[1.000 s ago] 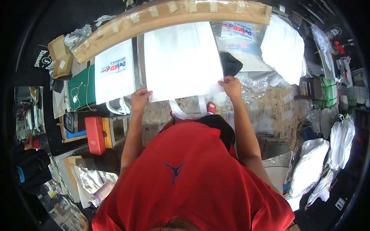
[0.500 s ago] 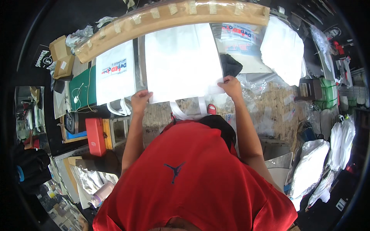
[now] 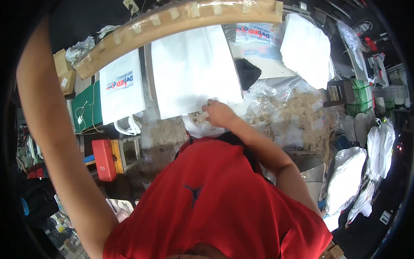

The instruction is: The person positions white tote bags on a heat press platform, aligns printed transfers on the bags, and operates the heat press to apply the designs.

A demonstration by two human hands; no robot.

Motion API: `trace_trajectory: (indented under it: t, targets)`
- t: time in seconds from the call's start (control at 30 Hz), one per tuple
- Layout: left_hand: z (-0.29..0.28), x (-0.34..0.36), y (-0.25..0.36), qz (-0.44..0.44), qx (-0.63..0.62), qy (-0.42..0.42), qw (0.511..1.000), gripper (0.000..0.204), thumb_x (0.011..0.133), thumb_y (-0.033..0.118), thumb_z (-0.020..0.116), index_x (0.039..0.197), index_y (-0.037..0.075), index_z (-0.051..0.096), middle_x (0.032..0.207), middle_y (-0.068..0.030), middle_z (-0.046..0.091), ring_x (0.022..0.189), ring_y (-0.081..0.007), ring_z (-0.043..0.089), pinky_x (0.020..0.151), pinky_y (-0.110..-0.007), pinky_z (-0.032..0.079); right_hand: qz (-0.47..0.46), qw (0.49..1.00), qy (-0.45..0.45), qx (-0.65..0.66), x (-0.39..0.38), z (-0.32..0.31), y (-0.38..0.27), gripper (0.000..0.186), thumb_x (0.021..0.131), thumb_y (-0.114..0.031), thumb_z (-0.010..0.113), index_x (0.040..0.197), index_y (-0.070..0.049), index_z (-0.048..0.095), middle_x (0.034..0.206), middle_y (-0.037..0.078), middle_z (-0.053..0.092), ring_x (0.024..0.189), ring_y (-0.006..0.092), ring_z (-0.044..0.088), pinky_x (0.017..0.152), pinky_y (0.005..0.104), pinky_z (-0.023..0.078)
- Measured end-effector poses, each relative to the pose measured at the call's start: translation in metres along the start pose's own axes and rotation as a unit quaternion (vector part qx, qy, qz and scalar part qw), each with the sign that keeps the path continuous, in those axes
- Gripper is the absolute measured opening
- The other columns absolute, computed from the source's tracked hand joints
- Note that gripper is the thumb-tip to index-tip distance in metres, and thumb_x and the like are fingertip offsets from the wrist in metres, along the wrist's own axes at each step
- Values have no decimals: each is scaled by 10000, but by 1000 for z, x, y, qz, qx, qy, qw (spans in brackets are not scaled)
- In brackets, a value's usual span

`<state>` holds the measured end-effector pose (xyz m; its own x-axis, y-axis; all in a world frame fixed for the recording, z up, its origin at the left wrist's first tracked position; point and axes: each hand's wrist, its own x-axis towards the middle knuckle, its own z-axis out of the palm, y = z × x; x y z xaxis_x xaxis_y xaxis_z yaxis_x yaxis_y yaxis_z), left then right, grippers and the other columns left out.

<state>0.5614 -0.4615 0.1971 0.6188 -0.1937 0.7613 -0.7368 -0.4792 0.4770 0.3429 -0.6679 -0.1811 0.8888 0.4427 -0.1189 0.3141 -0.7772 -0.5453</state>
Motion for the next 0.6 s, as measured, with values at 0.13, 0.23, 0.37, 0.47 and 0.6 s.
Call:
trace_trajectory:
  t: [0.13,0.23,0.37,0.47,0.6]
  targets:
    - [36,20,1,-20,76,-41,996,144,888,132,681,819,16,633,715,-30,587,653,-124,543,591,-277,424,11,991,59,122,-17,-10,-20,303,781,-251,739,1014,-75,662,979,151,636,896,347,643,787,443,509]
    - [35,18,12,-16,108,-11,994,133,871,123,693,813,12,650,712,-31,595,652,-126,549,588,-271,427,33,953,-155,256,-36,-42,-8,295,796,-297,734,974,-69,678,801,120,633,779,270,623,716,374,487]
    - [17,4,63,2,144,67,987,119,849,111,710,804,7,672,709,-33,606,650,-127,557,584,-264,431,97,923,-141,344,-91,-56,81,283,799,-314,733,954,-80,698,820,119,669,774,226,638,717,360,498]
    - [0,-38,118,-43,180,84,979,109,832,101,722,798,3,689,706,-34,614,649,-129,563,581,-258,434,265,944,31,195,-128,-48,158,244,813,-296,720,869,-59,704,837,119,689,762,210,647,700,355,504]
    - [44,-147,67,-110,-19,-391,913,187,827,0,689,683,26,572,581,23,446,568,-68,389,510,-253,271,376,873,186,249,-116,-59,209,222,821,-258,711,865,-41,694,785,134,677,716,225,644,682,359,501]
